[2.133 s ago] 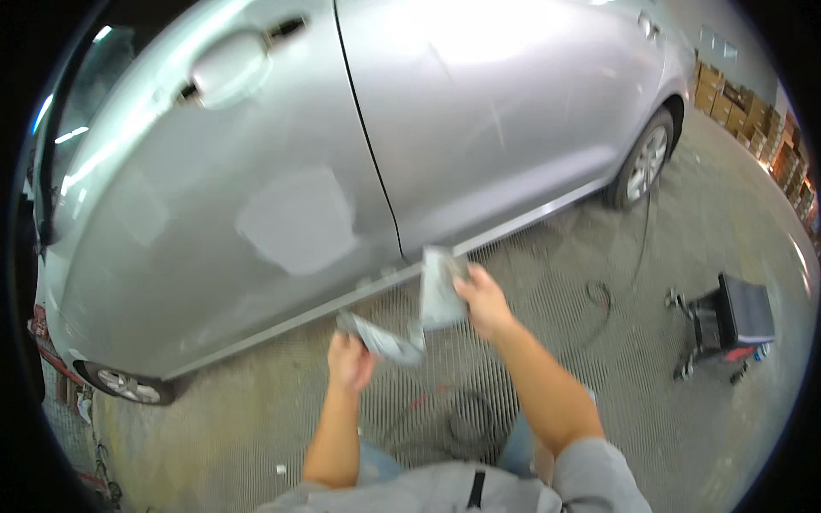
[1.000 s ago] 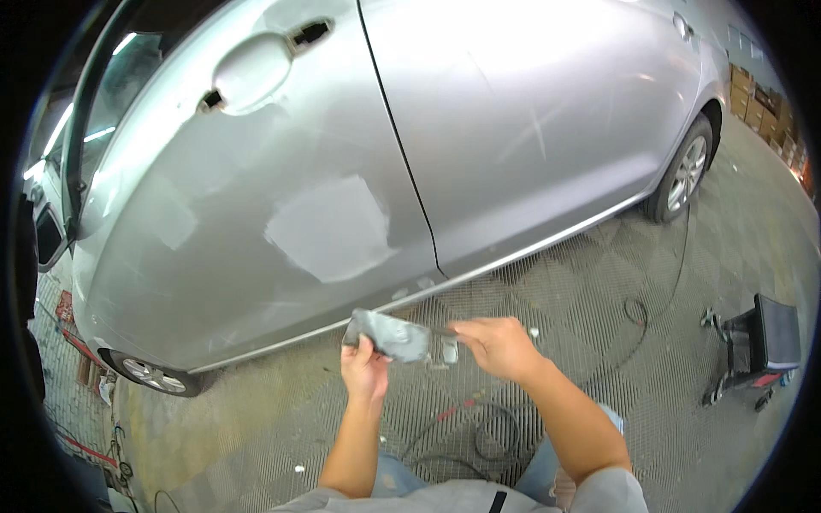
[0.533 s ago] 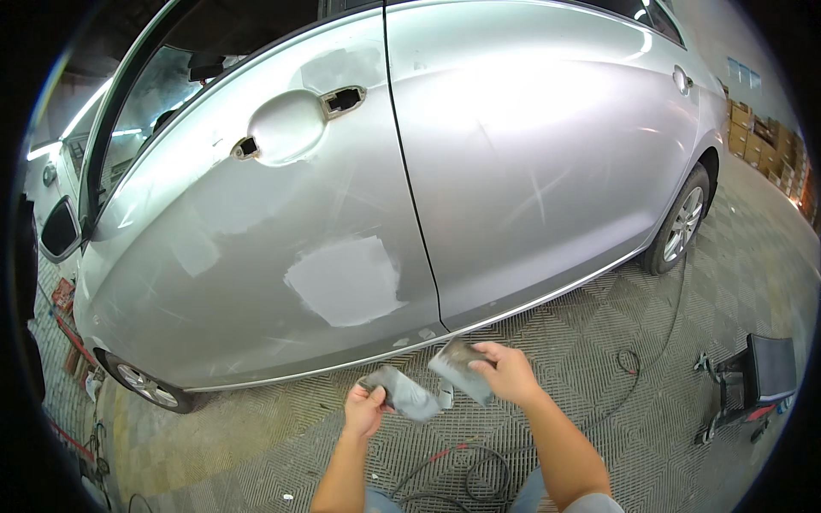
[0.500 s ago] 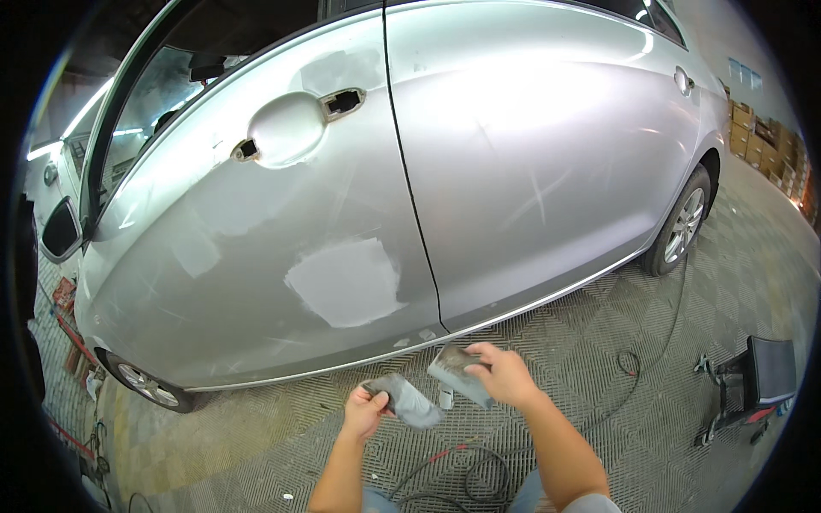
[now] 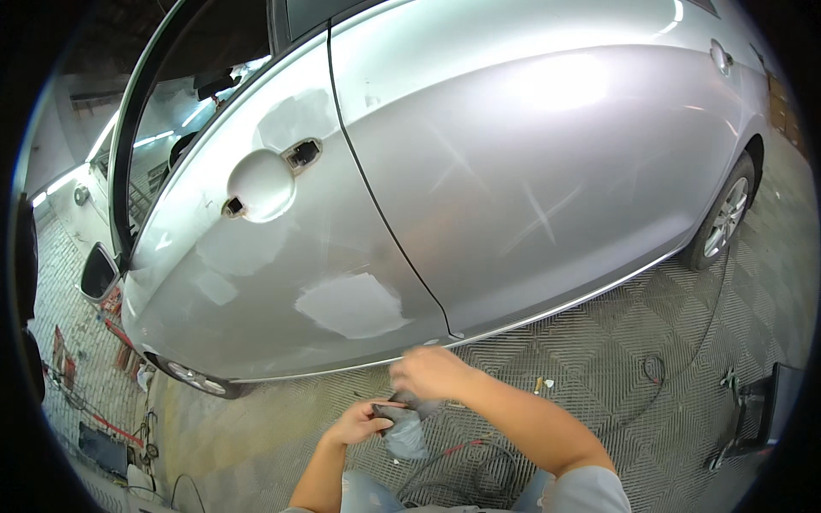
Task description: The person applies a gray body filler paste to the rear quarter panel and door area of a silver car using a spreader. They repeatedly scoop filler from a cloth and smooth it onto the surface, working around the fuel door and door handle.
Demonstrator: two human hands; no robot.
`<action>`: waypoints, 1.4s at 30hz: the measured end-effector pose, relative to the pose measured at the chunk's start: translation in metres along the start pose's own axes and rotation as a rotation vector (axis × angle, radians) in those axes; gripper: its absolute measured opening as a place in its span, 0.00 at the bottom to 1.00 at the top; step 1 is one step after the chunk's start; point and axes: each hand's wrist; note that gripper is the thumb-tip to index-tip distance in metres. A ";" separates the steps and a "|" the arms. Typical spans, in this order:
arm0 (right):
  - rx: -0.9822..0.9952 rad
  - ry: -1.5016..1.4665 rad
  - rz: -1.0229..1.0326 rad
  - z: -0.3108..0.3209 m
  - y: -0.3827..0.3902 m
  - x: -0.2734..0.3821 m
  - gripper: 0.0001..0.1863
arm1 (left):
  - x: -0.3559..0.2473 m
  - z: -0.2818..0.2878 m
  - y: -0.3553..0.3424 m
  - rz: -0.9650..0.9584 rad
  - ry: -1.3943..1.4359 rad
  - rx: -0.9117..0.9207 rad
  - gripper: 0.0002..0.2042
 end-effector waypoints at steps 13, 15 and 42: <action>-0.734 -0.520 -0.211 0.162 -0.150 0.082 0.27 | -0.018 -0.012 0.096 -0.133 0.249 -0.610 0.18; -0.666 -0.564 -0.234 0.166 -0.164 0.079 0.26 | -0.015 -0.012 0.099 -0.149 0.256 -0.640 0.18; -0.677 -1.117 -0.315 0.171 -0.177 0.096 0.20 | 0.038 -0.011 0.144 -0.274 0.337 -0.584 0.17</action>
Point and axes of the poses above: each hand's wrist, its own y-axis away from the middle knuckle, its own z-axis out of the back of the hand, x = y × z, and after that the axes turned 4 degrees about x, right-handed
